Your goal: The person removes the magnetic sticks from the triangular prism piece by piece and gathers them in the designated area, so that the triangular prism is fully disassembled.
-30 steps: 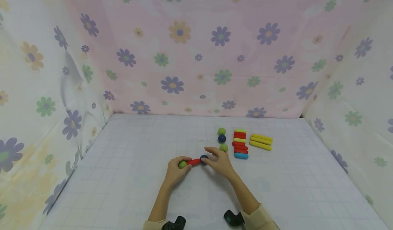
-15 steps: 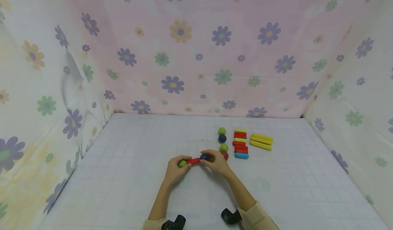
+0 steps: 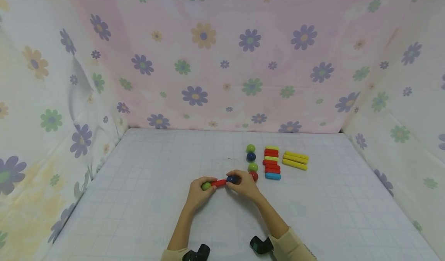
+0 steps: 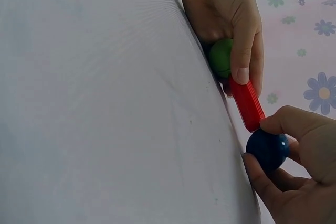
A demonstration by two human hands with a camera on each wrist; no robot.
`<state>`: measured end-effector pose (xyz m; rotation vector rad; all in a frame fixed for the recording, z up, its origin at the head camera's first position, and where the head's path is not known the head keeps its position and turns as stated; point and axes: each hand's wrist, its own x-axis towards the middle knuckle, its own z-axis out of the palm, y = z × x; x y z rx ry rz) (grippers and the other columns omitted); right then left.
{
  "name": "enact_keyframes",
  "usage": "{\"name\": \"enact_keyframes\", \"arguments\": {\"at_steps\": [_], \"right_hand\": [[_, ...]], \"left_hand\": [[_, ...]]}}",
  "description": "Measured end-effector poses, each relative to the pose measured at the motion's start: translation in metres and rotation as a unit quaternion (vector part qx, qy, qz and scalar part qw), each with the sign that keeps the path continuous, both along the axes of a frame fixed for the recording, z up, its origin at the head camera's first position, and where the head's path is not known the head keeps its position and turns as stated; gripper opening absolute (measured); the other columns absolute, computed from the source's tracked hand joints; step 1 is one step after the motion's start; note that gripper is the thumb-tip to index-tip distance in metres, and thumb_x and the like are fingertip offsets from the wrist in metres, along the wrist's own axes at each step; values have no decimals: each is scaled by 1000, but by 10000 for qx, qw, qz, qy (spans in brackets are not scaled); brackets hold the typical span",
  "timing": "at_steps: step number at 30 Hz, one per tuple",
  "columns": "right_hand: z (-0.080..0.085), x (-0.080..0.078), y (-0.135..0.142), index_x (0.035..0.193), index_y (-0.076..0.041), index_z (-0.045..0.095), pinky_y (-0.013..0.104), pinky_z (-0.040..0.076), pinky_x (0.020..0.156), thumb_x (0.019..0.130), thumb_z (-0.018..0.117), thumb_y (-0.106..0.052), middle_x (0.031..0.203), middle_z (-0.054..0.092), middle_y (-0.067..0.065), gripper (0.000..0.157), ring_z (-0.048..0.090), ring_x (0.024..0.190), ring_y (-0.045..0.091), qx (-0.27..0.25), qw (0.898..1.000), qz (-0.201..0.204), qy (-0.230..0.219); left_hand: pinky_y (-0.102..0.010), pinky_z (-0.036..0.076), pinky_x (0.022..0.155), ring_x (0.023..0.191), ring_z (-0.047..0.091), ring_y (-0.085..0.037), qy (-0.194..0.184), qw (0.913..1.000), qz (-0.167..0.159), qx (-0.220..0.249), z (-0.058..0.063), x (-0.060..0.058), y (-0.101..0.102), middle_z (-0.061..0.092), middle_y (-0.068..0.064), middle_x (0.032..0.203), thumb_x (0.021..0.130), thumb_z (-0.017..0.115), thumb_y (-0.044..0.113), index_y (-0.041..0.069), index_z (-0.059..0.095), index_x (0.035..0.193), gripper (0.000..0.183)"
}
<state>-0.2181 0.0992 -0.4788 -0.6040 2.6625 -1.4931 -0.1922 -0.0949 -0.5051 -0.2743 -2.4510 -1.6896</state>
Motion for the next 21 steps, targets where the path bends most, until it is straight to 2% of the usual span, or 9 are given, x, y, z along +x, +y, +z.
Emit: {"name": "enact_keyframes", "arguments": {"at_steps": [5,9,15,21], "right_hand": [[-2,1,-2,97,-4,64,22,48,71,76,73,-7,94,65,6,24,55,82,17,-46,9993,-361,-26],[-2,3,-3,96,-4,63,28,52,74,76,74,-5,94,64,6,23,59,84,20,-349,9980,-521,75],[4,8,2,104,2,64,32,54,77,78,74,-5,101,64,11,28,62,89,25,-729,9961,-396,283],[16,18,19,112,1,62,37,53,81,78,75,-6,108,62,14,36,63,95,30,-808,9964,-250,-29]], "left_hand": [[-34,45,85,97,61,-26,-51,10000,32,13,1,1,0,69,-12,101,79,69,0,2,72,99,21],[-38,45,87,99,61,-26,-110,9999,29,59,1,0,1,69,-12,103,80,69,2,2,71,101,21],[-42,44,88,100,60,-28,-133,9999,45,45,-1,0,1,69,-12,104,80,68,3,3,71,102,22],[-37,46,88,101,60,-26,-213,9996,95,177,-2,0,1,69,-11,104,78,68,1,2,69,105,27]]}}
